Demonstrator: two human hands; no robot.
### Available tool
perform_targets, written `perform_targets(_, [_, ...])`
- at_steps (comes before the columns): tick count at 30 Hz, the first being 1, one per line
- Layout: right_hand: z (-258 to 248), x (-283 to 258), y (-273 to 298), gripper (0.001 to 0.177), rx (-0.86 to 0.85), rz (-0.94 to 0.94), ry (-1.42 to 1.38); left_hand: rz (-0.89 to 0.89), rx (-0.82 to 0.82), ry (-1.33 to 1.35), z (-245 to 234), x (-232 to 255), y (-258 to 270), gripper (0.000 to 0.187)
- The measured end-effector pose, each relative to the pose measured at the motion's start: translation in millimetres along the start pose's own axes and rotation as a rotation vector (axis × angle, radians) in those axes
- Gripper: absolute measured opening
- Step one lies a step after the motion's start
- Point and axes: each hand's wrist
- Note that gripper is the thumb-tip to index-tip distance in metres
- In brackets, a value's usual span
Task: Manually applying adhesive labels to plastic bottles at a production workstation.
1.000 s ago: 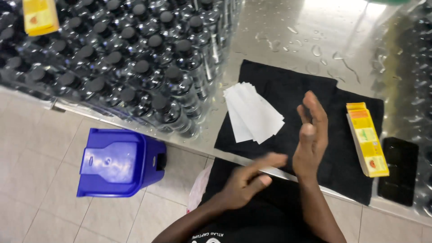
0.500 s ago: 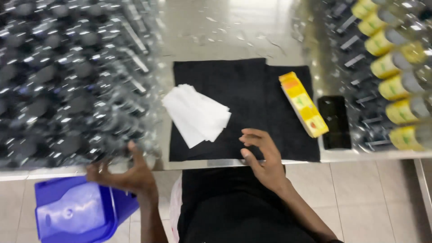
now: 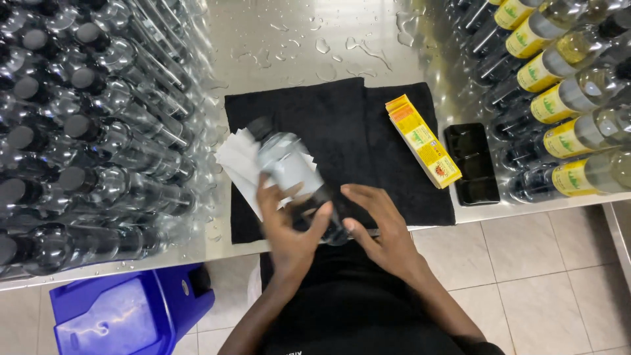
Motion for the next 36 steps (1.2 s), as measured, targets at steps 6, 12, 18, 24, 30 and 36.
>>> perform_targets(6, [-11,22,-10,0.063,-0.011,0.266,-0.104,-0.449,-0.364,0.089,38,1,-33,0.115])
perform_targets(12, [-17,33,-15,0.069,-0.055,0.461,-0.181,-0.444,-0.493,-0.039,48,-9,-33,0.122])
perform_targets(18, [-19,40,-17,0.064,-0.071,0.509,-0.112,-0.548,-0.673,-0.129,42,4,-42,0.115])
perform_targets(24, [-14,37,-18,0.065,-0.076,0.559,-0.079,-0.524,-0.81,-0.342,37,-1,-47,0.091])
perform_targets(30, [1,21,-17,0.068,-0.042,0.528,0.054,-0.39,-0.754,-0.242,19,6,-44,0.071])
perform_targets(36, [8,11,-19,0.069,-0.044,0.482,0.226,-0.461,-0.656,-0.052,22,7,-43,0.061])
Point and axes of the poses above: each hand's wrist, its own y-axis away from the middle knuckle, its own z-axis out of the palm, x = y × z, and after that the axes turned 6 degrees about z, right-handed
